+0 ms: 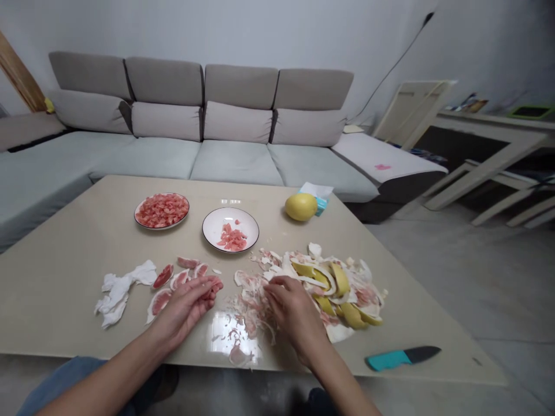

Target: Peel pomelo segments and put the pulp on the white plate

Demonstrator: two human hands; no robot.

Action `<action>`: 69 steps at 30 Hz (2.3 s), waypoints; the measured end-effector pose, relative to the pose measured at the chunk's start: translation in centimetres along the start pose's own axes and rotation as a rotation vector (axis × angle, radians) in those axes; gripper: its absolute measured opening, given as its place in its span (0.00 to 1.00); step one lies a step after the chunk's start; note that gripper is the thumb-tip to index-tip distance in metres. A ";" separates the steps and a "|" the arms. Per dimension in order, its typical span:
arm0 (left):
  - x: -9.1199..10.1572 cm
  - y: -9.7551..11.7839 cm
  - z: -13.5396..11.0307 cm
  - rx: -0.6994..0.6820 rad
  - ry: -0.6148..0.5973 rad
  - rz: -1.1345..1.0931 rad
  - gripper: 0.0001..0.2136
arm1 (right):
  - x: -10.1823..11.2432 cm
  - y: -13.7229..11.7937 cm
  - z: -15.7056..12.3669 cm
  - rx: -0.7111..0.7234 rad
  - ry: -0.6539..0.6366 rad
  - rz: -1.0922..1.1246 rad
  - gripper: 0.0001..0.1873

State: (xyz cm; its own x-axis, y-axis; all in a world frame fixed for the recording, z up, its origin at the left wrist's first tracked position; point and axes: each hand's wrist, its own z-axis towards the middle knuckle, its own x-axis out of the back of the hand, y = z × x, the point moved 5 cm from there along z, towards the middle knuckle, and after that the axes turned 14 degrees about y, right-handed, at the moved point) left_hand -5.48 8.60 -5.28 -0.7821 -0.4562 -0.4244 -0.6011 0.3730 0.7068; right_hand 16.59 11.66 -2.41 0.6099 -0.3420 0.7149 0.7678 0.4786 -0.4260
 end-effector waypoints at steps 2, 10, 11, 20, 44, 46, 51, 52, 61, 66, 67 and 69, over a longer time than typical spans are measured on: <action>0.0 -0.2 -0.2 -0.024 -0.008 0.049 0.05 | -0.3 -1.4 -0.3 -0.022 -0.015 0.181 0.14; -1.0 -0.7 -1.5 -0.183 -0.129 0.215 0.12 | -0.7 -6.9 -0.6 -0.006 0.131 0.442 0.08; -1.1 -0.6 -1.5 -0.193 -0.136 0.222 0.12 | -0.7 -7.2 -0.6 0.033 0.144 0.413 0.09; -1.1 0.1 -1.8 -0.242 -0.123 0.299 0.13 | -1.1 -8.3 -0.5 0.240 0.179 0.213 0.09; -5.8 6.7 8.2 -0.569 0.052 0.763 0.15 | -2.0 -2.8 -0.9 -0.014 0.053 -0.087 0.19; -7.4 8.3 10.8 -0.569 0.089 0.859 0.13 | -2.4 -2.1 -0.8 -0.010 0.061 -0.088 0.16; -9.0 9.9 14.7 -0.469 0.151 0.985 0.15 | -2.1 -0.8 -0.3 -0.037 0.112 -0.130 0.13; -9.1 10.0 15.0 -0.445 0.152 0.982 0.15 | -1.9 -0.8 -0.1 -0.044 0.124 -0.139 0.11; -9.0 9.0 9.8 -0.270 -0.103 0.650 0.12 | -1.0 -1.4 0.5 -0.080 0.185 0.084 0.26; -5.6 5.4 1.5 -0.302 -0.197 0.428 0.17 | -0.4 -2.9 0.1 -0.172 0.161 0.432 0.16; -4.8 4.5 0.0 -0.307 -0.201 0.386 0.17 | -0.2 -3.4 0.0 -0.184 0.158 0.497 0.15; -3.6 2.6 -2.4 -0.266 -0.245 0.250 0.17 | 0.4 -4.2 -0.2 -0.197 0.156 0.584 0.13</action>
State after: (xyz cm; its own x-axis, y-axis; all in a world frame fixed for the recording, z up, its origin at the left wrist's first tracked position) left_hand -3.86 9.26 -0.55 -0.9333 -0.1611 -0.3210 -0.3504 0.2118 0.9123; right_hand 13.63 9.31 -0.43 0.9491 -0.1902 0.2510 0.3125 0.4688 -0.8262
